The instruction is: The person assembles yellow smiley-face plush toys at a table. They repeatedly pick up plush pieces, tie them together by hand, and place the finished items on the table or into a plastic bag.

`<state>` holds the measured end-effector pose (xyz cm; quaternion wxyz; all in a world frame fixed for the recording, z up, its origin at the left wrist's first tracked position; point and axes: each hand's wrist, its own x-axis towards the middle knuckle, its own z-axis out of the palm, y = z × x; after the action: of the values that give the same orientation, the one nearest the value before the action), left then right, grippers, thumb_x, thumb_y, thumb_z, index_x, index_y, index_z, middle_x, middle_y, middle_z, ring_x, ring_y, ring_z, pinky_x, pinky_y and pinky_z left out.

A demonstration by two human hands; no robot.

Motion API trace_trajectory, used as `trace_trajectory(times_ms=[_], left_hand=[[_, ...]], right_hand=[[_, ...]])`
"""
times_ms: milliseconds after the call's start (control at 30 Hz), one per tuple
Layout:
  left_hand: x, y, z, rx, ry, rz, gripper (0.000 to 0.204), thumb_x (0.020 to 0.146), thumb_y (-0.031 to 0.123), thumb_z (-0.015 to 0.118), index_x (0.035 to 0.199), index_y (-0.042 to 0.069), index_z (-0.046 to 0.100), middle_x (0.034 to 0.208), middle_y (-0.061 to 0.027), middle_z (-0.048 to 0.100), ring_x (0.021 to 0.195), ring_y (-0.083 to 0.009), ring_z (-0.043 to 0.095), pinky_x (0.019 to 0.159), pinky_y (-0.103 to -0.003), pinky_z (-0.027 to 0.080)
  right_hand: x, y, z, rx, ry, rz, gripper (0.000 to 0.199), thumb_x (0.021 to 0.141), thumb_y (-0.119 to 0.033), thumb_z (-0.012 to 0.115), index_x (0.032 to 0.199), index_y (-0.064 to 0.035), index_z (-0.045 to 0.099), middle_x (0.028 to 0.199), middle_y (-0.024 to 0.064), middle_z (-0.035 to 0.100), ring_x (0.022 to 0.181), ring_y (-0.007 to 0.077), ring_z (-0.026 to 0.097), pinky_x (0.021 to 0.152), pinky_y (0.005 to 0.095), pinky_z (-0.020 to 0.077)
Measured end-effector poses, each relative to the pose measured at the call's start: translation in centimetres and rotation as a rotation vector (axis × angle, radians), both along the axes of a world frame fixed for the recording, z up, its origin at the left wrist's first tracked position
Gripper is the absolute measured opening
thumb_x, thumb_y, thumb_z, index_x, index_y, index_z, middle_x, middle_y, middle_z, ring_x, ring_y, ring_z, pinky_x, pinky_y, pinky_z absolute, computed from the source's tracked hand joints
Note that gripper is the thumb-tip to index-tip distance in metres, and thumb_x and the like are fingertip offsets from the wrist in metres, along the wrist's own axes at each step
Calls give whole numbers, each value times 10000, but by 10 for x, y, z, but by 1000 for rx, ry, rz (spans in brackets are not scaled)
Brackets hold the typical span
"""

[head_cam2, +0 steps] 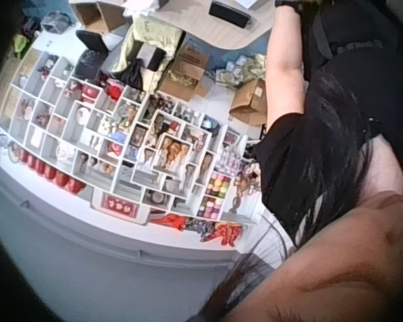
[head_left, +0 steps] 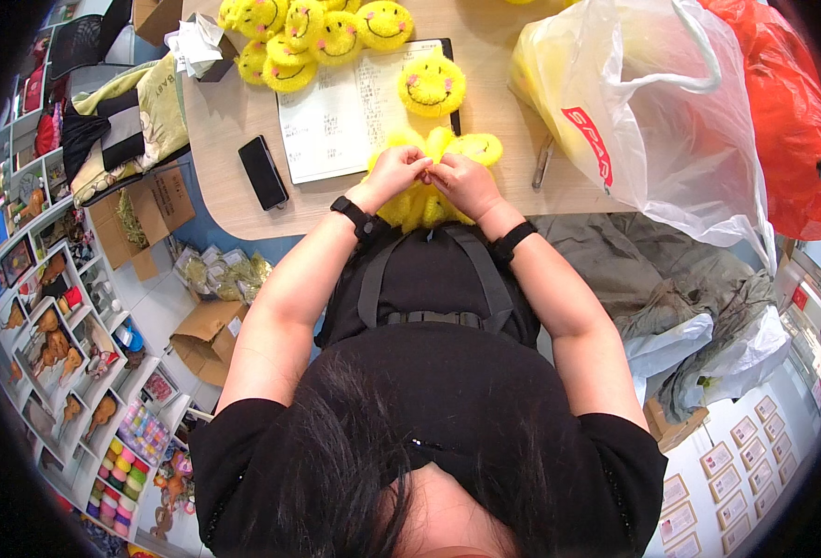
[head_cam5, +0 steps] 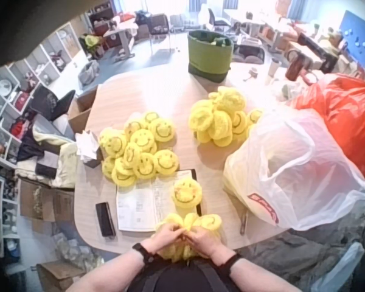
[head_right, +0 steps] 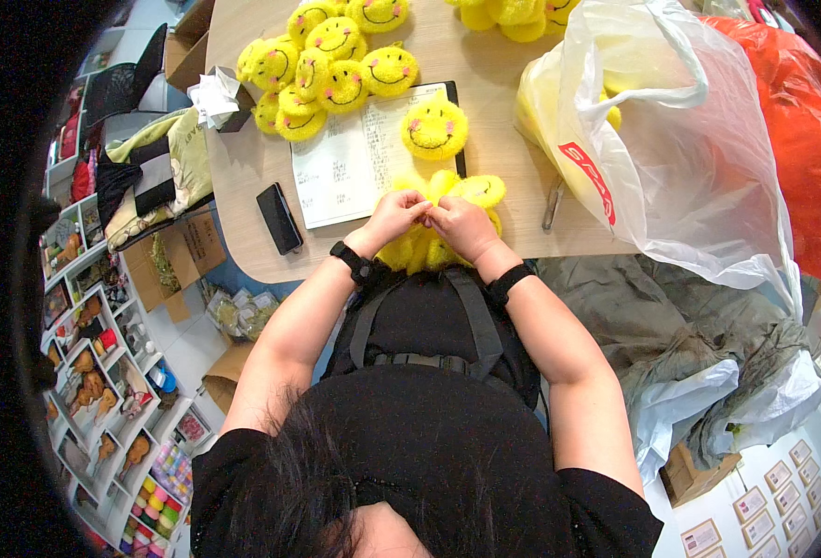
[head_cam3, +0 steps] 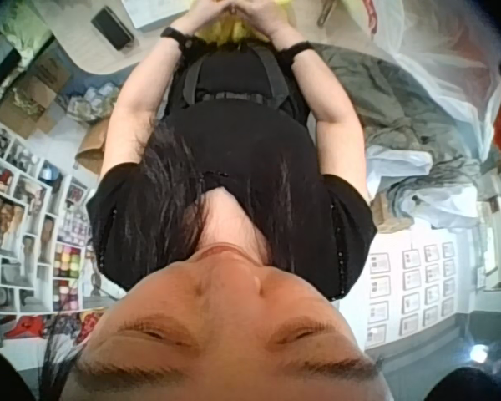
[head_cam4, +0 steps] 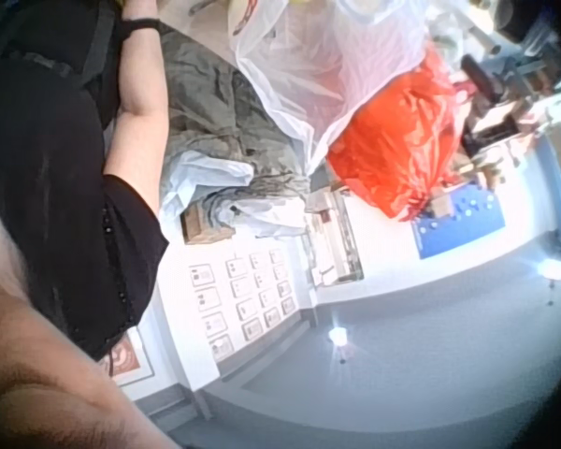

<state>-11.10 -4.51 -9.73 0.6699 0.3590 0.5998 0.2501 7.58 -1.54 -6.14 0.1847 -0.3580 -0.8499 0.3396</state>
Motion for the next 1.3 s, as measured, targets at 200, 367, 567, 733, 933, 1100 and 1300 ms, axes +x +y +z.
trace_trajectory(times_ms=[200,367,567,733,933,1100,1300], left_hand=[[-2,-1,2,99,22,-61,178,899,115,666,1004,-24,630,795,-70,696,745,-131,670,704,-264,534],[0,-11,20,360,226,-174,283,845,39,688,1100,-4,573,829,-74,692,761,-131,667,725,-269,541],[10,-10,31,329,331,-124,270,816,23,692,1058,10,572,849,-112,708,788,-178,701,715,-303,552],[11,-13,29,377,355,-123,207,814,30,686,1000,24,596,870,-141,700,811,-234,697,734,-316,550],[4,-20,20,649,485,-269,120,784,104,737,854,34,668,974,-119,676,896,-299,652,799,-348,533],[6,-26,20,699,501,-305,125,795,145,733,846,42,686,989,-109,678,886,-296,654,789,-358,535],[14,-25,29,666,624,-310,113,827,164,691,862,56,688,893,-106,685,814,-289,664,738,-364,540]], right_hand=[[1,-5,-7,100,-61,33,116,838,-176,658,781,-89,608,747,88,585,722,286,619,617,396,518],[5,0,-6,-30,-110,48,147,845,-171,629,746,-62,617,767,110,611,756,312,636,662,418,531],[6,10,2,-194,-129,85,165,836,-154,620,754,-19,666,777,156,640,768,354,639,707,449,521],[7,13,-7,-501,-123,2,176,849,-176,642,909,-32,724,867,180,690,831,340,662,762,413,519],[10,18,-33,-873,-109,-18,217,910,-187,663,994,7,712,879,109,713,814,178,648,764,314,511],[10,20,-37,-948,-146,-26,223,920,-190,673,1001,15,709,879,78,717,804,129,638,758,287,508],[9,22,-30,-923,-178,-103,220,874,-211,703,957,-10,731,829,112,711,751,162,646,691,319,509]])
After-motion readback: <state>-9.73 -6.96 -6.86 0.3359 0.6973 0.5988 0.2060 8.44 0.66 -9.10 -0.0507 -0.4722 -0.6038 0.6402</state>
